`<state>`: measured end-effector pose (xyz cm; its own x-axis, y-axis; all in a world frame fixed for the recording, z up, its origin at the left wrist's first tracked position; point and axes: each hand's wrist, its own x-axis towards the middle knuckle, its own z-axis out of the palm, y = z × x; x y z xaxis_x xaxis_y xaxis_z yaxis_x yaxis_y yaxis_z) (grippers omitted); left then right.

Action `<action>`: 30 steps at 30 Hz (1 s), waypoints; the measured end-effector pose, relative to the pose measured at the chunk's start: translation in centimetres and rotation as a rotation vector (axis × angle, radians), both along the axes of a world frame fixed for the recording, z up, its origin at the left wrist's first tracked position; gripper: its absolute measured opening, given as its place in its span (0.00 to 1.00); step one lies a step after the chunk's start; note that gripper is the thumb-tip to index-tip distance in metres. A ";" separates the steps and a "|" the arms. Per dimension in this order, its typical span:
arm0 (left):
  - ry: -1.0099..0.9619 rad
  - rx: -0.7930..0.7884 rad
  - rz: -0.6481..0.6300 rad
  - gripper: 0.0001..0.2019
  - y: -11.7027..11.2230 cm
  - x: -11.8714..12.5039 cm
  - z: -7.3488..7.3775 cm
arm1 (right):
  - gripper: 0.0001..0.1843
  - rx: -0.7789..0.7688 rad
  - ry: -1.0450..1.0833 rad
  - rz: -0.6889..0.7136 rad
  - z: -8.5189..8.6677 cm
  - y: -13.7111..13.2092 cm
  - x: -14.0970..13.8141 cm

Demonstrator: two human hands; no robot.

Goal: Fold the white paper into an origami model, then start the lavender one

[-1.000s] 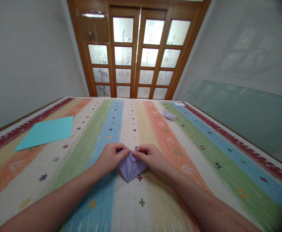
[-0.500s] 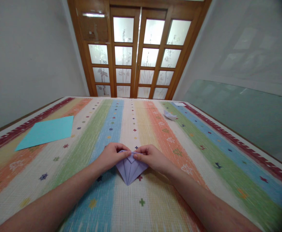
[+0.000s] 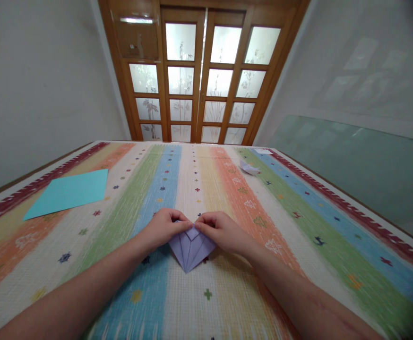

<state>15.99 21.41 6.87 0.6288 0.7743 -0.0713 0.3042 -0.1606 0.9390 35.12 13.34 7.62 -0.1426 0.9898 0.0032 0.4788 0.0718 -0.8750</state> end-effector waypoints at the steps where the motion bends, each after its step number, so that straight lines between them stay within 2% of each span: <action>1: -0.003 -0.016 0.002 0.12 0.1 0.0 0.0 | 0.12 -0.004 -0.006 0.011 0.0 0.0 0.2; 5: -0.024 -0.077 -0.015 0.13 0.4 -0.1 -0.1 | 0.11 -0.044 0.018 0.070 -0.1 0.3 1.3; 11: 0.003 -0.040 -0.068 0.14 0.8 -0.2 -0.8 | 0.12 -0.061 -0.033 0.149 -0.5 0.7 2.3; 17: 0.043 -0.020 0.006 0.17 1.3 -0.3 -0.9 | 0.18 -0.081 -0.101 0.036 -0.7 0.6 2.8; 23: -0.076 -0.087 -0.011 0.17 1.2 -0.2 -0.6 | 0.19 -0.033 -0.054 0.100 -0.1 0.5 2.8; 30: -0.066 -0.103 0.044 0.18 1.2 -0.1 -1.0 | 0.16 -0.019 -0.002 0.060 -0.3 0.6 2.8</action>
<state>15.91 22.61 5.90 0.6006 0.7918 -0.1112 0.2459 -0.0506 0.9680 37.92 13.97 7.32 -0.2013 0.9794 -0.0163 0.4758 0.0832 -0.8756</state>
